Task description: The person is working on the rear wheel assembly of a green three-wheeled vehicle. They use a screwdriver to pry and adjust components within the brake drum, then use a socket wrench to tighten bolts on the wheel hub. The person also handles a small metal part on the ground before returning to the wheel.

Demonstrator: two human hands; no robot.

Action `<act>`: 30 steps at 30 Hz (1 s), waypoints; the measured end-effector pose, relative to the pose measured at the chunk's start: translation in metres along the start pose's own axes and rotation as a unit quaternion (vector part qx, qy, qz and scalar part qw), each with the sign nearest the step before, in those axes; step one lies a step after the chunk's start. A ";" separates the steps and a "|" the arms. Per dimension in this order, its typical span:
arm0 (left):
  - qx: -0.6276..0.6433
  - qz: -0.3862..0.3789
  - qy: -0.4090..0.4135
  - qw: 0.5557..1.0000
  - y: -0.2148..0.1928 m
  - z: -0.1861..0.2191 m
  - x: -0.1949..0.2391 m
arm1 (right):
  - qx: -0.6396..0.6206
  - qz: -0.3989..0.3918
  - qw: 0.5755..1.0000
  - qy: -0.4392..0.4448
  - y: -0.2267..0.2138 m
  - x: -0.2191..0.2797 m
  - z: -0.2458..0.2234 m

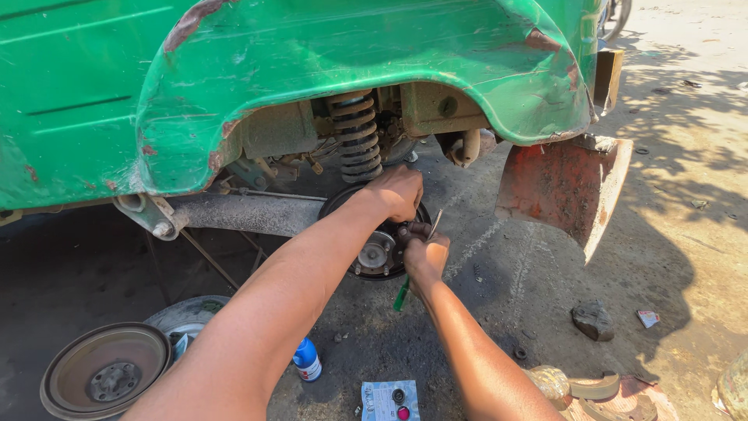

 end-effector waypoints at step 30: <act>0.013 0.168 -0.051 0.984 0.039 0.006 0.028 | -0.202 -0.103 0.879 0.418 0.035 -0.085 0.064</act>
Point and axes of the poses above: each hand's wrist, its own x-axis away from the middle knuckle, its own y-axis out of the palm, z = x × y, the point moved 2 cm from there along -x, towards the middle knuckle, and after that the axes turned 15 degrees about z, right-handed, at the moved point
